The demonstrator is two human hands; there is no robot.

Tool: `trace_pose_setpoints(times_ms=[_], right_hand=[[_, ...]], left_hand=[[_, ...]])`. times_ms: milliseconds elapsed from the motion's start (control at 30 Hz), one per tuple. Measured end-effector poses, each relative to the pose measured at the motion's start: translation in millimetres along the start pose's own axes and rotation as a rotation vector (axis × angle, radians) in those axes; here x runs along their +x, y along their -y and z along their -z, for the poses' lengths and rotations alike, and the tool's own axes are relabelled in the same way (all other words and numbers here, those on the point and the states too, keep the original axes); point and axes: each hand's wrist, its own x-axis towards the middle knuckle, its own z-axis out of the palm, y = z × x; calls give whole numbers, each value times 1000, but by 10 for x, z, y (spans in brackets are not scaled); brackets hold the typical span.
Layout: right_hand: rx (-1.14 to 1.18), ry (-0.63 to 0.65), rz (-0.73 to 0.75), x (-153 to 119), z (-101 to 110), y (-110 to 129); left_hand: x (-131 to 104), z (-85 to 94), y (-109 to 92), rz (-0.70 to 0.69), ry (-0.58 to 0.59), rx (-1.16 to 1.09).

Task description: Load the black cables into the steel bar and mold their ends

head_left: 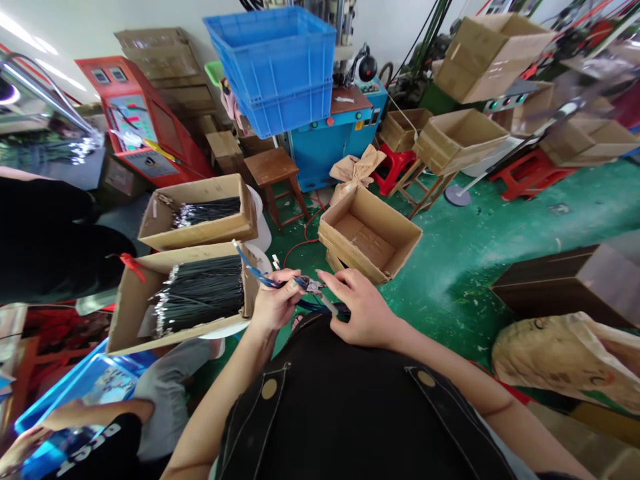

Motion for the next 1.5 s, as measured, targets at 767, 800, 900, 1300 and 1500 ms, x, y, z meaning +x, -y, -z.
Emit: trace_pose_setpoints(times_ms=[767, 800, 900, 1300, 1500], right_hand=[[84, 47, -3, 73, -90, -48], [164, 57, -8, 82, -88, -45], [435, 124, 15, 104, -81, -27], [-239, -19, 39, 63, -52, -194], [76, 38, -28, 53, -63, -199]], left_hand=[[18, 24, -45, -46, -84, 103], [20, 34, -48, -69, -84, 120], [32, 61, -46, -142, -42, 167], [35, 6, -260, 283, -107, 279], [69, -61, -371, 304, -99, 246]])
